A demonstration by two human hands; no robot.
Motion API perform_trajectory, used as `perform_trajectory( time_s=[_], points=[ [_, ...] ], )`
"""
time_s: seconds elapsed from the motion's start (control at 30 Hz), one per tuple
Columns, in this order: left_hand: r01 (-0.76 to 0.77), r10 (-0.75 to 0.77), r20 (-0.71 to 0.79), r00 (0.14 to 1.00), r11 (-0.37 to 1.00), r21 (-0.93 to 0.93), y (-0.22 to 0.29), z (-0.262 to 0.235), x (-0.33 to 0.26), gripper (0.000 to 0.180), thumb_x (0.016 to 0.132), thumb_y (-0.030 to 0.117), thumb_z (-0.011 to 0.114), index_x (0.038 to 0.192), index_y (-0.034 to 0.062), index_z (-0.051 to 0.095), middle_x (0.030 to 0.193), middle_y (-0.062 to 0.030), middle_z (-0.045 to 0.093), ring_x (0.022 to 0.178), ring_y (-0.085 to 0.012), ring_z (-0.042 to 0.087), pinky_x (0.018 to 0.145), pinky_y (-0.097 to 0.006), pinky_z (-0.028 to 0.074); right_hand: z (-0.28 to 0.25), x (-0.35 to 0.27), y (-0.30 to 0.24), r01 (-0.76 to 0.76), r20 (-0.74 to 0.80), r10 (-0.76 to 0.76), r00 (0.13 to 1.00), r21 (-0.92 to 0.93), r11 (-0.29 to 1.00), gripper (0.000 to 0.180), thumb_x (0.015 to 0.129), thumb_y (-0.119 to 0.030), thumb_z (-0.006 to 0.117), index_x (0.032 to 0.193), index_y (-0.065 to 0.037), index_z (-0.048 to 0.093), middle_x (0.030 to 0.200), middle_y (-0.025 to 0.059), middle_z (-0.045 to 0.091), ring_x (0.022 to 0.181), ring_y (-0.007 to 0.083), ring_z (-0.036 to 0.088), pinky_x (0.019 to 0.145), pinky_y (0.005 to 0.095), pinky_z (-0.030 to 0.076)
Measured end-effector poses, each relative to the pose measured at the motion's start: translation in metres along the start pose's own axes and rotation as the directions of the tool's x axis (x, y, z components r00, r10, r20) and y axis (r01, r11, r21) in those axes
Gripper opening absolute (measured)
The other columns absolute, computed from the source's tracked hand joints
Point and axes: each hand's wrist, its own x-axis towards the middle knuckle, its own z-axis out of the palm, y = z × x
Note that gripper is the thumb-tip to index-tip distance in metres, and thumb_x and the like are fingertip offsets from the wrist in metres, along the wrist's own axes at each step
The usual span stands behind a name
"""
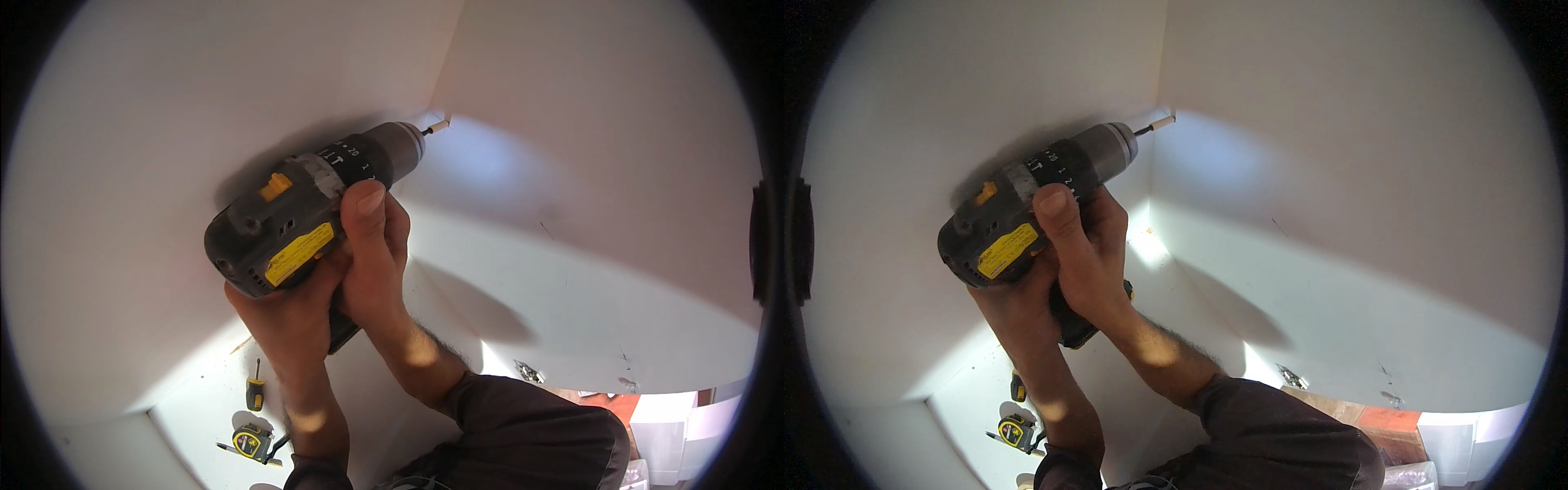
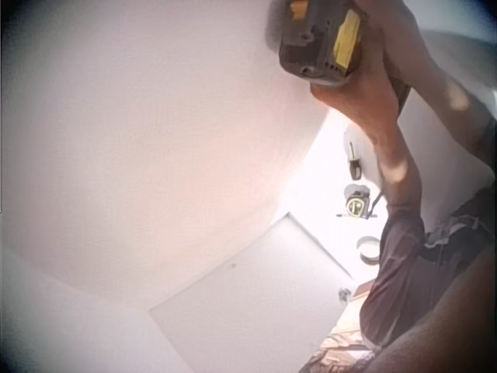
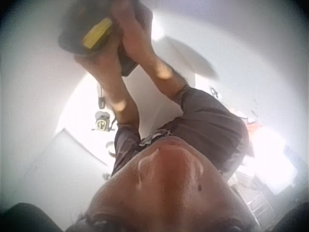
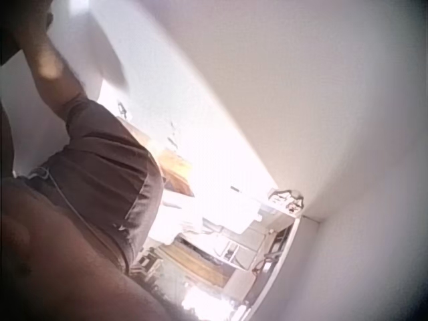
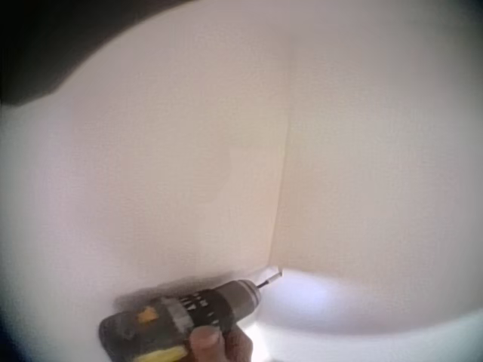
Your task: The person measures a wall with a tape measure, then uses a power drill to create holes. They insert wall anchors into the holes and secure them with a screwdriver.
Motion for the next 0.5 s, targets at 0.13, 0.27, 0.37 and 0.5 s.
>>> perform_trajectory(
  time_s=[0.13, 0.27, 0.37, 0.5],
  points=[
    [-0.038, 0.038, -0.008, 0.999, 0.999, -0.005, 0.002, -0.003, -0.004, 0.043, 0.071, 0.001, 0.089, 0.11, -0.0013, 0.072, 0.099, -0.0083, 0.078, 0.089, -0.0177, 0.075, 0.084, -0.032, 0.06, 0.002, -0.003, -0.005, -0.001, 0.052, -0.001, 0.999, 0.036, 0.999, 0.053, 0.103, -0.046, 0.07, 0.118, 0.004, 0.062, 0.105, 0.0073, 0.07, 0.097, 0.0113, 0.065, 0.086, 0.029, 0.055],
    [-0.021, 0.023, -0.052, 0.998, 0.999, 0.041, 0.008, -0.003, -0.005, 0.043, 0.07, 0.0, 0.089, 0.11, -0.0009, 0.072, 0.1, -0.0083, 0.078, 0.089, -0.0181, 0.075, 0.085, -0.032, 0.06, 0.007, -0.003, -0.008, -0.013, 0.069, 0.01, 0.998, 0.056, 0.998, 0.051, 0.103, -0.044, 0.071, 0.119, 0.004, 0.062, 0.105, 0.0076, 0.071, 0.098, 0.0113, 0.066, 0.087, 0.0293, 0.056],
    [-0.032, 0.032, -0.037, 0.999, 0.999, 0.008, 0.0, -0.004, -0.004, 0.044, 0.07, 0.0, 0.089, 0.111, -0.0005, 0.071, 0.101, -0.0083, 0.077, 0.09, -0.0184, 0.075, 0.085, -0.033, 0.06, 0.006, 0.0, -0.009, -0.017, 0.074, 0.013, 0.997, 0.059, 0.998, 0.05, 0.103, -0.043, 0.07, 0.119, 0.004, 0.061, 0.104, 0.0078, 0.071, 0.096, 0.0112, 0.066, 0.086, 0.0287, 0.056],
    [-0.029, 0.028, -0.04, 0.999, 0.999, -0.027, 0.003, -0.001, -0.006, 0.044, 0.071, -0.001, 0.089, 0.111, -0.0003, 0.071, 0.101, -0.0081, 0.077, 0.09, -0.0184, 0.075, 0.086, -0.032, 0.06, 0.006, 0.0, -0.012, -0.03, 0.088, 0.023, 0.996, 0.08, 0.996, 0.05, 0.104, -0.043, 0.07, 0.118, 0.005, 0.061, 0.103, 0.0077, 0.071, 0.095, 0.0107, 0.066, 0.084, 0.0277, 0.056]
  ],
)
